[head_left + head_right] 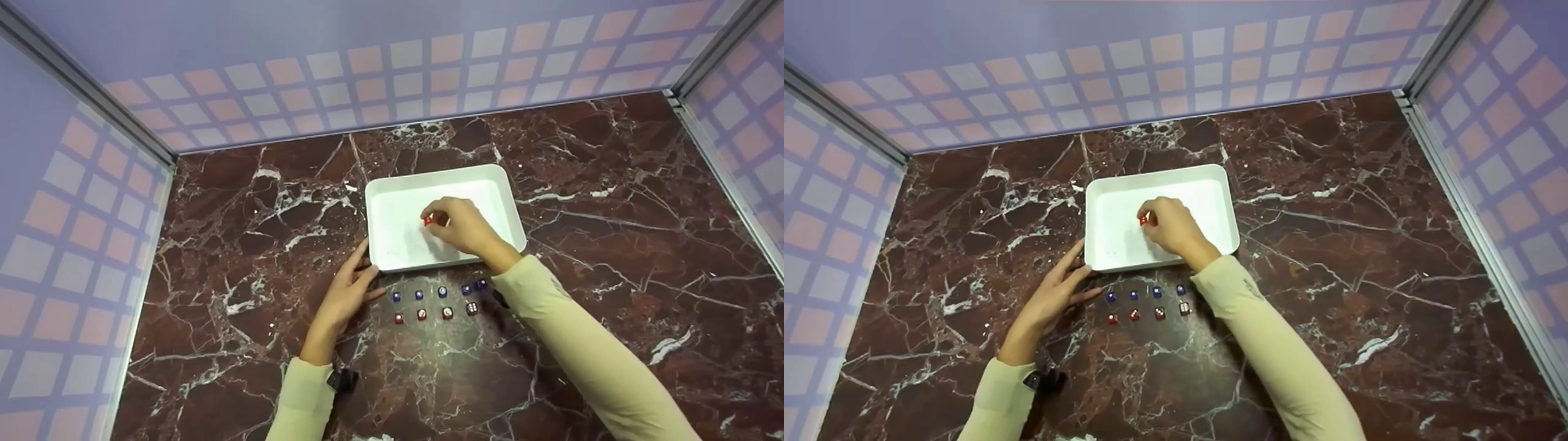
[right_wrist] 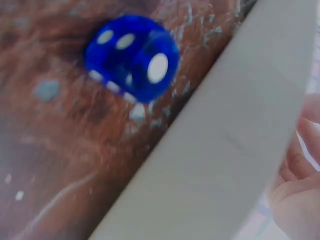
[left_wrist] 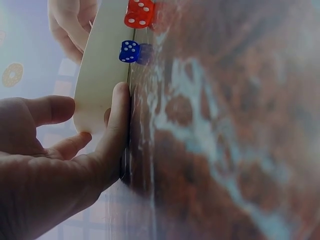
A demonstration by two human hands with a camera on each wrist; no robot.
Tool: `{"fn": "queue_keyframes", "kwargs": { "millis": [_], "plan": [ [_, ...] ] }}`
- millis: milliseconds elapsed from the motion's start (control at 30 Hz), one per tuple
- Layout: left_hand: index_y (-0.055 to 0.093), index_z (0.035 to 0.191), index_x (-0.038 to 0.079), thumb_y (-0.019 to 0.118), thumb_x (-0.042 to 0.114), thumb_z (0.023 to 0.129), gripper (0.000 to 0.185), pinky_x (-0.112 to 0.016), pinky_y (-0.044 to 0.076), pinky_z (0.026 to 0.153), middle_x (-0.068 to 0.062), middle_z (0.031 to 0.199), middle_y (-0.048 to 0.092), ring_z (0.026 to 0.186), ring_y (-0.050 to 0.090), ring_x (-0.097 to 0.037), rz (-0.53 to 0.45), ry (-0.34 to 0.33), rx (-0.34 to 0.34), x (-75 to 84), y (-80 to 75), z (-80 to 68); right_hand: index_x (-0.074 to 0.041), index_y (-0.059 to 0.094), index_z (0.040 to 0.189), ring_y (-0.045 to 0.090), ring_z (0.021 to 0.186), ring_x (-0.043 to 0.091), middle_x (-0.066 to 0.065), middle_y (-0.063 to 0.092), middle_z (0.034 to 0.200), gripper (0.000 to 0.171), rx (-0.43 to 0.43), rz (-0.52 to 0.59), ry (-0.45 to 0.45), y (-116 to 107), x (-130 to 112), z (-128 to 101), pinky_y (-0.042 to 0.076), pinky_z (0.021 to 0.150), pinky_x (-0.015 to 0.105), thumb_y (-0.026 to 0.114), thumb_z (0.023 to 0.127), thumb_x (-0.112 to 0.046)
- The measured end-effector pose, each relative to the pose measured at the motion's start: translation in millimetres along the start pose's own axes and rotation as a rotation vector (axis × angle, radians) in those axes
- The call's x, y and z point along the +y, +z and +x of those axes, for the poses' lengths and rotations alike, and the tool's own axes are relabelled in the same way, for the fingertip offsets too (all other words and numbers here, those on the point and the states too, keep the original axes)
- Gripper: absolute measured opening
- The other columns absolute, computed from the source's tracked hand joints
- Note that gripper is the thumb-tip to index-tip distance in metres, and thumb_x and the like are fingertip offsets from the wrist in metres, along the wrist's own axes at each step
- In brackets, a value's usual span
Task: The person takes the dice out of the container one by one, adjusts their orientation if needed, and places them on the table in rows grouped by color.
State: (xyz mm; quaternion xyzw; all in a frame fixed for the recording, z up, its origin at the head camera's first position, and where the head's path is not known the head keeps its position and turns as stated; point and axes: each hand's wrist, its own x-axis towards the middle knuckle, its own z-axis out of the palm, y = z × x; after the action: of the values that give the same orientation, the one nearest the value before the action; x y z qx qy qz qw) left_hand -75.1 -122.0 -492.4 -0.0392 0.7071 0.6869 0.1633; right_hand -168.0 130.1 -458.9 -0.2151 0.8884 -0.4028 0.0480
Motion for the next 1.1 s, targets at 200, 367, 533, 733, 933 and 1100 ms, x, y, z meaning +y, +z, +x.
{"fn": "queue_keyframes", "kwargs": {
  "millis": [200, 367, 533, 733, 933, 1100],
  "plan": [
    [0.025, 0.170, 0.014, 0.051, 0.006, 0.109, 0.067, -0.042, 0.066, 0.100, -0.026, 0.137, 0.041, 0.126, 0.056, -0.040, 0.002, 0.004, -0.004, 2.9, 0.6, 1.5, 0.005, 0.077, 0.106, 0.070, 0.087, 0.031, 0.017, 0.072, 0.097, 0.019, 0.052, -0.010, -0.021, -10.8, -7.4, -22.0, 0.061, 0.074, 0.035, 0.075, 0.087, 0.003],
    [0.026, 0.170, 0.016, 0.052, 0.007, 0.109, 0.066, -0.042, 0.067, 0.099, -0.026, 0.140, 0.040, 0.126, 0.056, -0.039, 0.007, 0.000, 0.002, 3.5, 2.4, 1.3, 0.004, 0.076, 0.108, 0.070, 0.089, 0.029, 0.014, 0.073, 0.098, 0.020, 0.072, 0.010, 0.002, -14.2, -12.5, -44.6, 0.064, 0.073, 0.037, 0.077, 0.088, 0.002],
    [0.028, 0.170, 0.016, 0.052, 0.008, 0.109, 0.066, -0.041, 0.067, 0.099, -0.025, 0.141, 0.039, 0.126, 0.055, -0.038, 0.014, -0.009, 0.014, 3.8, 3.6, 1.4, -0.002, 0.077, 0.099, 0.069, 0.088, 0.026, 0.011, 0.074, 0.096, 0.011, 0.081, -0.005, 0.029, -17.6, -11.5, -69.2, 0.066, 0.074, 0.043, 0.079, 0.088, 0.002],
    [0.029, 0.169, 0.018, 0.052, 0.008, 0.109, 0.066, -0.040, 0.067, 0.098, -0.026, 0.139, 0.043, 0.124, 0.057, -0.038, 0.013, -0.010, 0.034, 4.1, 3.3, 1.5, 0.000, 0.076, 0.099, 0.071, 0.088, 0.028, 0.013, 0.074, 0.097, 0.015, 0.079, -0.031, 0.071, -20.5, -2.5, -94.2, 0.068, 0.079, 0.040, 0.079, 0.085, 0.006],
    [0.030, 0.169, 0.018, 0.052, 0.008, 0.108, 0.066, -0.040, 0.067, 0.097, -0.026, 0.140, 0.042, 0.125, 0.057, -0.039, 0.017, -0.019, 0.044, 1.7, 3.9, -1.1, -0.004, 0.077, 0.097, 0.067, 0.085, 0.026, 0.008, 0.071, 0.091, 0.017, 0.011, -0.108, 0.084, -21.7, 7.7, -118.9, 0.064, 0.080, 0.046, 0.083, 0.083, 0.003],
    [0.030, 0.169, 0.018, 0.053, 0.008, 0.108, 0.066, -0.039, 0.067, 0.097, -0.025, 0.141, 0.041, 0.125, 0.057, -0.039, 0.022, -0.023, 0.050, 1.9, 3.9, -1.5, -0.007, 0.077, 0.094, 0.060, 0.074, 0.016, 0.000, 0.067, 0.080, 0.017, -0.057, -0.131, 0.107, -23.0, 13.7, -133.8, 0.058, 0.068, 0.033, 0.083, 0.082, 0.002]
  ]
}}
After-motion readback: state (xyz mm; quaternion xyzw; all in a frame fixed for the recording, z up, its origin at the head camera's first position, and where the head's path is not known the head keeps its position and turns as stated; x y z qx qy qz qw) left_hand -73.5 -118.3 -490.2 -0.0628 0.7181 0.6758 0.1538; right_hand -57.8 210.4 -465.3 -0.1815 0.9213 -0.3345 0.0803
